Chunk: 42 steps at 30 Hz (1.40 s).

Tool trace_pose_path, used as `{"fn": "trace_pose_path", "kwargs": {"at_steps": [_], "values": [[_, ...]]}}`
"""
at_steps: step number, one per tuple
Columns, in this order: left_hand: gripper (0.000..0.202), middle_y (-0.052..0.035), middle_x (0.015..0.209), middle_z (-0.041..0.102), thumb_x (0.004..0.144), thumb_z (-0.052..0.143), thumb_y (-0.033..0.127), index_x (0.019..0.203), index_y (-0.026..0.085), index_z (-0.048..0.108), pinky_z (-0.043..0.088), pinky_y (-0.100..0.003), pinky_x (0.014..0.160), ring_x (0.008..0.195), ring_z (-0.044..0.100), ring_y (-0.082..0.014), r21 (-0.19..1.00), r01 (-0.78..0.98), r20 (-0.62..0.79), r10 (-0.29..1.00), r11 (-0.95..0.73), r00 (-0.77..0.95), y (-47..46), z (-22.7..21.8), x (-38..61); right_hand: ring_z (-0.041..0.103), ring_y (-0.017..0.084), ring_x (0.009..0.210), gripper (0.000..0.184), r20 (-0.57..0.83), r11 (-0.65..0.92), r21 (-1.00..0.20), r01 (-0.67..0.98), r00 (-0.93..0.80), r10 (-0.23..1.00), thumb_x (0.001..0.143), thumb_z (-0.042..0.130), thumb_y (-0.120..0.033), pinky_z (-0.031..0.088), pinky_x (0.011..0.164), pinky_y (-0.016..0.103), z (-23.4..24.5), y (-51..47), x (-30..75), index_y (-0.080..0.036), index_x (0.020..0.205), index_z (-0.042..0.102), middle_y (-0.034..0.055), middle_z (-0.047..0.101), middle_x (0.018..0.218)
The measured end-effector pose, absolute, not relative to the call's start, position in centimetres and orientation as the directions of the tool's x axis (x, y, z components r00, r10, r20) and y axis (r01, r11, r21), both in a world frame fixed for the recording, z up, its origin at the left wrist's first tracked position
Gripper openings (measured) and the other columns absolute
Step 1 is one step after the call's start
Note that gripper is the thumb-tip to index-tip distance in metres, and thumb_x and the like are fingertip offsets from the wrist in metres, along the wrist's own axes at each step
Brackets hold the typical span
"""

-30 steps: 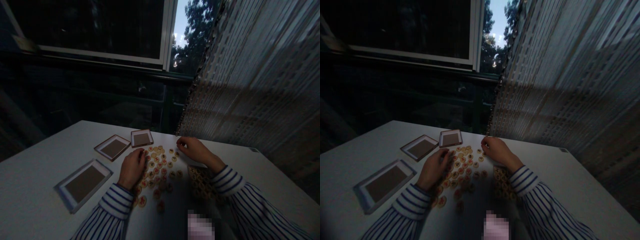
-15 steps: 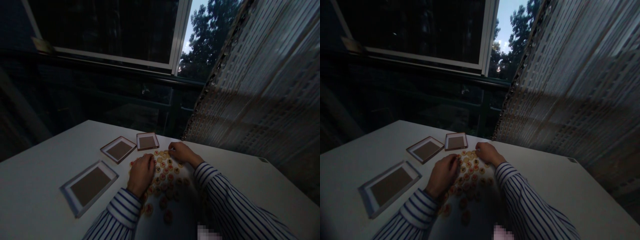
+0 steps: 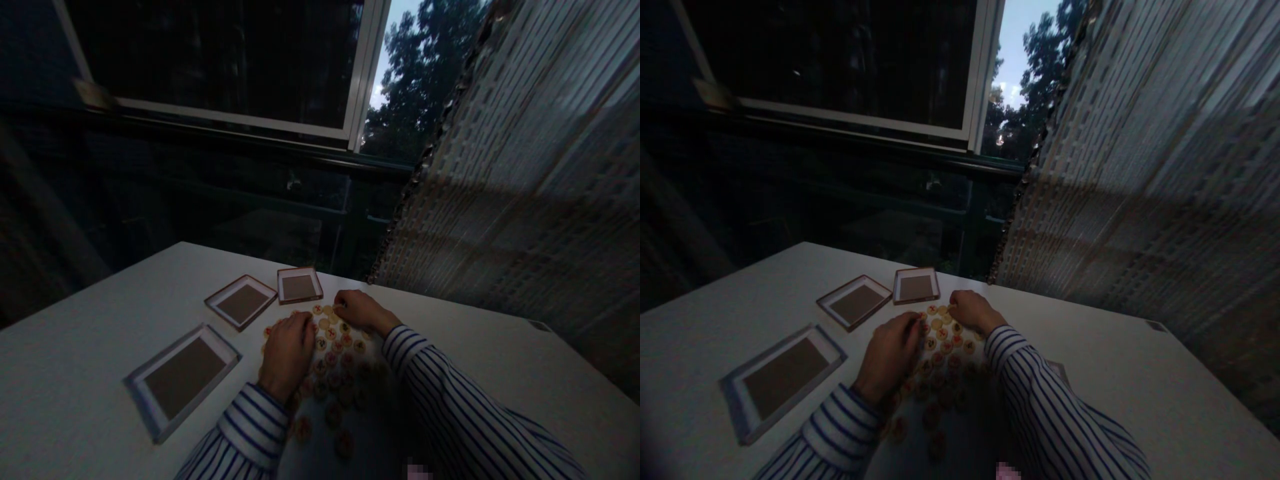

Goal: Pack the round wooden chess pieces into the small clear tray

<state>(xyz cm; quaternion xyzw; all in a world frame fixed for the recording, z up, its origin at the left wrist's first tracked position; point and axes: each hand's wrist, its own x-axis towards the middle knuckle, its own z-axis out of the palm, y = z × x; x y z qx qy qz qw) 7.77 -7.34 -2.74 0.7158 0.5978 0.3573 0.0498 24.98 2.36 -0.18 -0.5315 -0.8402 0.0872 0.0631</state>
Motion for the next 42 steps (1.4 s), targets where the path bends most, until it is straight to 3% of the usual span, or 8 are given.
{"fn": "trace_pose_path", "kwargs": {"at_steps": [9,19,29,34,42], "values": [[0.025,-0.0053,0.091,0.063,0.082,0.034,0.023,0.095,0.018,0.055,0.04,-0.031,0.078,0.085,0.057,-0.0184,0.521,0.805,0.451,0.892,-0.284,0.023,-7.3,-2.9,7.7,0.055,0.014,0.071,0.023,0.053,0.386,-0.41,0.826,-0.401,0.915,0.074,0.049,-0.029,0.037,0.062,0.023,0.1,3.1,25.3,-0.014,0.084,0.063,0.0061,0.064,0.081],[0.025,-0.006,0.091,0.063,0.082,0.035,0.024,0.094,0.018,0.056,0.041,-0.032,0.077,0.084,0.057,-0.0189,0.524,0.809,0.439,0.898,-0.267,0.013,-7.2,-2.9,7.7,0.057,0.009,0.061,0.023,-0.043,0.215,-0.72,0.66,-0.352,0.935,0.08,0.043,-0.023,0.041,0.05,0.016,0.9,3.4,25.9,-0.01,0.089,0.06,0.007,0.065,0.083],[0.026,-0.0065,0.093,0.063,0.082,0.035,0.023,0.094,0.018,0.057,0.041,-0.032,0.079,0.087,0.057,-0.0187,0.517,0.809,0.449,0.893,-0.28,0.022,-7.3,-2.9,7.7,0.056,0.006,0.055,0.034,-0.179,0.009,-0.882,0.472,-0.353,0.918,0.08,0.041,-0.021,0.037,0.041,0.014,1.2,2.8,26.2,-0.021,0.113,0.048,0.0045,0.061,0.086],[0.026,-0.0063,0.094,0.063,0.081,0.035,0.023,0.095,0.018,0.057,0.04,-0.033,0.081,0.087,0.056,-0.0191,0.508,0.818,0.446,0.895,-0.272,0.021,-7.3,-3.0,7.7,0.056,0.007,0.055,0.032,-0.197,-0.01,-0.906,0.424,-0.397,0.896,0.081,0.041,-0.022,0.038,0.04,0.014,1.2,2.5,26.5,-0.022,0.111,0.049,0.0047,0.059,0.086],[0.026,-0.0057,0.093,0.063,0.083,0.034,0.025,0.095,0.018,0.056,0.04,-0.033,0.08,0.086,0.056,-0.0195,0.514,0.81,0.446,0.895,-0.281,0.028,-7.4,-2.8,7.7,0.056,0.008,0.062,0.023,-0.178,0.07,-0.872,0.485,-0.446,0.877,0.081,0.043,-0.025,0.036,0.04,0.012,1.8,1.4,26.3,-0.018,0.1,0.052,0.0043,0.058,0.086]]}}
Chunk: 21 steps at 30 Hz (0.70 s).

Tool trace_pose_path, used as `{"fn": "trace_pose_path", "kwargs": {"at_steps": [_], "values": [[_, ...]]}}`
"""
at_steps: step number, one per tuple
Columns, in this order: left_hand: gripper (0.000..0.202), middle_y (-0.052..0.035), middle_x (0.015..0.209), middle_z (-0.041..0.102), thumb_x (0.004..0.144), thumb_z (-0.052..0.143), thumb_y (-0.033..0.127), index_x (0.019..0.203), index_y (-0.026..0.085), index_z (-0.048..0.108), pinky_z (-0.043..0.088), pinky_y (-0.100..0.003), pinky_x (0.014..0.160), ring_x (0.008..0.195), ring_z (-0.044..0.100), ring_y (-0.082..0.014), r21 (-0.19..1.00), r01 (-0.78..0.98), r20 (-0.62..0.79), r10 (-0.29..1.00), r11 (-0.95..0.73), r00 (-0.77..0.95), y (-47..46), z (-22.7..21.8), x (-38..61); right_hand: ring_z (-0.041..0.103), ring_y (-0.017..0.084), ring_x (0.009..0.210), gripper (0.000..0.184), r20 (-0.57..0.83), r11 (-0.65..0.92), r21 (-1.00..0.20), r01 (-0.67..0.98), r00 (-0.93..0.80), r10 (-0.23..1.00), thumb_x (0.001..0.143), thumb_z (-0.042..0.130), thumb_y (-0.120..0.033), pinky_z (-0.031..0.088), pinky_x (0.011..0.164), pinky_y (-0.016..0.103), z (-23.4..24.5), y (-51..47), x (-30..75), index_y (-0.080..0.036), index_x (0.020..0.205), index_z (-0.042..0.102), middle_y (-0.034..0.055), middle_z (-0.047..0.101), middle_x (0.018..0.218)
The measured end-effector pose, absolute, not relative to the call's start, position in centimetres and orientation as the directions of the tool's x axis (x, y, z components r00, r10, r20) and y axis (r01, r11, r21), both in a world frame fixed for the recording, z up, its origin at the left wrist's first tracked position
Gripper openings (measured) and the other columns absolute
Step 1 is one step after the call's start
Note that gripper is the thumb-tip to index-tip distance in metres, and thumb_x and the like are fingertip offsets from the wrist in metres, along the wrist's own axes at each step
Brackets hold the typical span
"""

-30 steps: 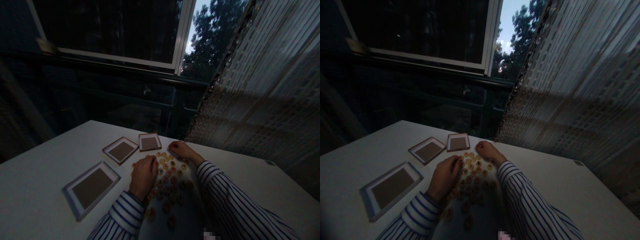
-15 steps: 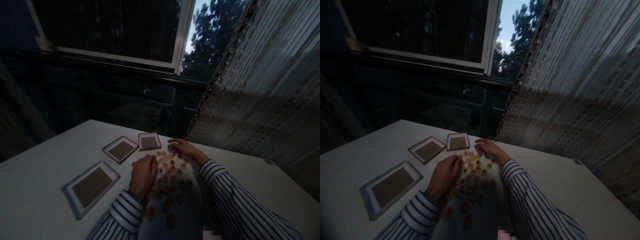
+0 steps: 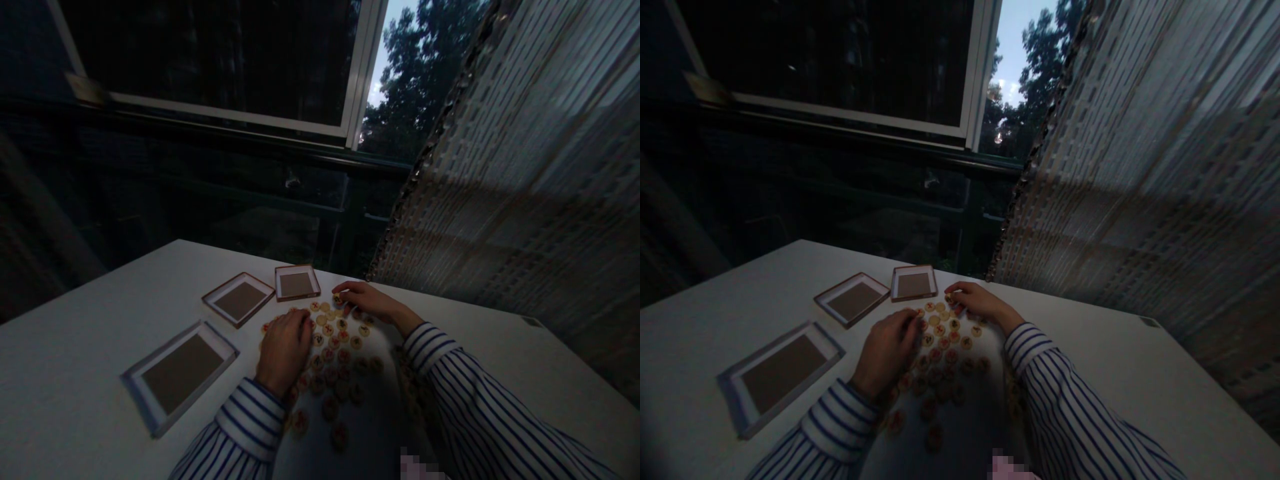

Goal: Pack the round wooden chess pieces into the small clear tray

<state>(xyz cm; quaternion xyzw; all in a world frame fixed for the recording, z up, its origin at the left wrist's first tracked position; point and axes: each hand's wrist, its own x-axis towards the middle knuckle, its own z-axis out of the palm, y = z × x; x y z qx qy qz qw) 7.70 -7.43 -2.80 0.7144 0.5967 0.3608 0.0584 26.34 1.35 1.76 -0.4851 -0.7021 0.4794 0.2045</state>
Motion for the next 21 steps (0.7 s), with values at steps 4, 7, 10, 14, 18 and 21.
{"fn": "trace_pose_path", "kwargs": {"at_steps": [4,7,10,14,18,21], "values": [[0.025,-0.0051,0.092,0.063,0.082,0.036,0.026,0.095,0.018,0.056,0.041,-0.032,0.079,0.086,0.057,-0.0187,0.565,0.769,0.456,0.89,-0.299,0.011,-7.6,-2.3,7.8,0.054,0.007,0.058,0.02,-0.135,0.161,-0.856,0.491,-0.512,0.848,0.079,0.046,-0.029,0.034,0.042,0.013,2.8,-0.1,25.9,-0.016,0.093,0.054,0.001,0.058,0.072],[0.024,-0.0048,0.093,0.063,0.081,0.04,0.028,0.095,0.018,0.056,0.042,-0.032,0.08,0.087,0.057,-0.0185,0.596,0.732,0.475,0.88,-0.33,0.011,-7.7,-2.0,8.0,0.05,0.006,0.053,0.021,-0.124,0.204,-0.845,0.495,-0.551,0.825,0.078,0.048,-0.031,0.033,0.043,0.015,3.4,-1.0,25.7,-0.015,0.091,0.054,-0.001,0.058,0.063],[0.024,-0.0037,0.095,0.063,0.081,0.042,0.029,0.096,0.019,0.057,0.041,-0.032,0.082,0.089,0.056,-0.0176,0.61,0.699,0.502,0.864,-0.373,0.022,-7.8,-2.0,8.3,0.05,0.007,0.052,0.022,-0.1,0.236,-0.858,0.456,-0.599,0.794,0.077,0.05,-0.032,0.034,0.045,0.016,3.6,-1.6,25.6,-0.015,0.089,0.055,-0.002,0.058,0.06],[0.023,-0.0028,0.098,0.062,0.081,0.044,0.029,0.097,0.019,0.057,0.041,-0.03,0.083,0.092,0.055,-0.0163,0.639,0.64,0.531,0.847,-0.427,0.035,-7.8,-2.4,8.6,0.05,0.007,0.052,0.022,-0.095,0.217,-0.884,0.414,-0.614,0.784,0.076,0.052,-0.033,0.035,0.047,0.017,3.9,-2.6,25.3,-0.015,0.088,0.055,-0.0029,0.057,0.06],[0.024,-0.0019,0.098,0.062,0.08,0.045,0.03,0.099,0.021,0.057,0.042,-0.03,0.081,0.089,0.056,-0.0156,0.676,0.582,0.534,0.845,-0.452,0.035,-7.8,-2.4,8.6,0.051,0.006,0.051,0.023,-0.112,0.187,-0.9,0.393,-0.624,0.773,0.076,0.053,-0.033,0.036,0.046,0.017,4.0,-3.1,25.2,-0.013,0.086,0.055,-0.0019,0.059,0.064],[0.023,-0.0009,0.097,0.063,0.08,0.046,0.03,0.098,0.022,0.057,0.042,-0.029,0.08,0.086,0.057,-0.0149,0.704,0.554,0.51,0.859,-0.445,0.042,-8.1,-1.9,8.6,0.05,0.006,0.05,0.022,-0.094,0.208,-0.904,0.374,-0.648,0.756,0.076,0.054,-0.032,0.035,0.045,0.016,3.9,-3.0,25.6,-0.012,0.086,0.055,-0.0017,0.059,0.062]]}}
